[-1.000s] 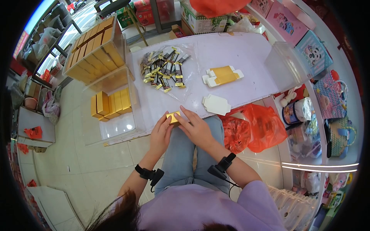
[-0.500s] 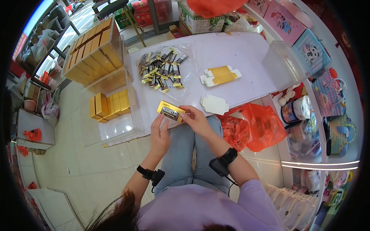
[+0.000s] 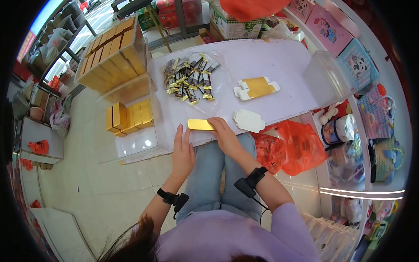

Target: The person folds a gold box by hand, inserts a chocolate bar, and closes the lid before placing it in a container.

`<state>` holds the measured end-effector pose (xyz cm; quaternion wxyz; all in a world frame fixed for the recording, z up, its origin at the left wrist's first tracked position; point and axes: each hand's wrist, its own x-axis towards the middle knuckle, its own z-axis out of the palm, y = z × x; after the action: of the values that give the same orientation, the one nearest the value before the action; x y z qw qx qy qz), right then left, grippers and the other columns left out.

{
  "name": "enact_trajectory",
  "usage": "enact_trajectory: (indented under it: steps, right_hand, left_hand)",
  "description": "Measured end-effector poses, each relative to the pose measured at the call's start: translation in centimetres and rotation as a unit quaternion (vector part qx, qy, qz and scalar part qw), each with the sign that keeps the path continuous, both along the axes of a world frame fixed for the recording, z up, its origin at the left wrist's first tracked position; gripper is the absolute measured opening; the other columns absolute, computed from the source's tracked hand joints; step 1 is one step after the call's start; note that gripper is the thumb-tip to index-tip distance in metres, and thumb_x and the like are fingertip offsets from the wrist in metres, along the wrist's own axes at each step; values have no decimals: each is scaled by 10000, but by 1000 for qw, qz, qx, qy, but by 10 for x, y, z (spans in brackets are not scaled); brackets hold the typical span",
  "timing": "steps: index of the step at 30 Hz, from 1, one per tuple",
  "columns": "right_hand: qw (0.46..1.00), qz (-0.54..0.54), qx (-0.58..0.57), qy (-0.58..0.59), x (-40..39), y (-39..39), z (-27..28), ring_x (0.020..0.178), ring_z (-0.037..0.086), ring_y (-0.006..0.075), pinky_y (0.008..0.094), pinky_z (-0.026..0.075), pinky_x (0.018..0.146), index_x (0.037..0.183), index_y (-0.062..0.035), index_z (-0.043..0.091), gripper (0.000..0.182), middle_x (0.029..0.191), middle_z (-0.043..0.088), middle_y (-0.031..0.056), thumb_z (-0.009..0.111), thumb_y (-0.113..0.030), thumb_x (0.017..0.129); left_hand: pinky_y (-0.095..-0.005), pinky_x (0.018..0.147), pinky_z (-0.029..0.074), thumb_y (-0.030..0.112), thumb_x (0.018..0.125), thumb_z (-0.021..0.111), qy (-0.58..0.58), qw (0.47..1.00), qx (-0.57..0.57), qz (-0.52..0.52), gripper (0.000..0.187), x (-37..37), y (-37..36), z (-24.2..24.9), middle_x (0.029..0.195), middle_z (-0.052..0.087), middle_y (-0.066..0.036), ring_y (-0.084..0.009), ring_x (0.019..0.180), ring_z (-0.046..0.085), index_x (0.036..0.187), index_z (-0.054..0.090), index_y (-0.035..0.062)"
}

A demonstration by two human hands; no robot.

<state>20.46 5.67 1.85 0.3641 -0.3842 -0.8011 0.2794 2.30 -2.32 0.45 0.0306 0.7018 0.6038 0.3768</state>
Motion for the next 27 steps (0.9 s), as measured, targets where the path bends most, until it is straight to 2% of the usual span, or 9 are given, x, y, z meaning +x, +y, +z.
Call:
enact_trajectory:
  steps: [4,6,10,13,15,18,22,25,27]
  right_hand:
    - [999,29,10,-22,-6,0,3,1179,552,354,392,473,974,1303,-34,513,455,1276,531,170,623,13,863]
    - [992,27,-65,-101,7,0,23,1173,553,372,397,488,958,1319,-47,505,496,1270,537,175,656,-4,848]
    - [980,74,-141,-118,12,16,50,1108,596,334,394,532,904,1353,-67,486,530,1228,564,151,676,-30,860]
    - [969,95,-221,46,-4,23,84,1027,606,175,313,576,819,1418,-96,448,503,1160,565,93,631,-81,950]
    - [960,116,-239,87,-27,26,114,1044,605,168,305,573,820,1437,-104,435,508,1171,560,96,616,-85,963]
    - [942,160,-259,141,-70,29,144,1042,623,155,293,577,799,1479,-120,405,513,1177,570,101,573,-119,995]
    - [938,212,-264,75,-136,27,165,938,669,160,288,582,732,1420,-84,490,431,1075,636,122,558,-184,1007]
    - [933,215,-266,-111,-180,32,172,910,694,224,325,574,695,1332,-56,569,388,994,675,154,596,-216,981]
    - [912,213,-172,-306,-208,34,175,945,674,320,392,555,751,1207,-25,628,354,953,690,188,644,-244,930]
  left_hand:
    - [-477,1100,389,-78,831,570,71,997,-21,27,609,-1,2,3,1500,385,-244,-408,1383,399,1416,402,-58]
    - [-489,1111,371,-67,818,576,-4,1000,-14,-24,579,8,1,3,1469,436,-233,-388,1368,434,1386,460,-49]
    - [-483,1113,360,-48,818,582,47,997,38,-38,519,-2,-9,41,1423,501,-208,-367,1339,480,1334,535,-23]
    - [-505,1124,326,-3,823,607,112,985,128,-38,449,-18,-25,99,1403,531,-184,-352,1323,504,1272,593,8]
    - [-532,1139,277,40,836,630,116,968,189,121,393,-52,-25,128,1392,545,-157,-336,1334,491,1229,620,33]
    - [-569,1149,225,57,853,643,127,957,112,235,407,-123,-12,151,1404,533,-126,-336,1374,429,1256,590,39]
    - [-607,1153,205,75,850,664,211,951,-78,213,473,-208,-10,136,1454,494,-93,-330,1422,360,1309,549,65]
    - [-640,1167,146,147,866,645,254,937,-144,189,477,-229,-13,127,1493,461,-100,-319,1439,336,1326,555,59]
    - [-637,1168,156,162,852,678,274,930,-151,194,523,-230,-16,119,1489,469,-80,-306,1436,346,1351,536,102]
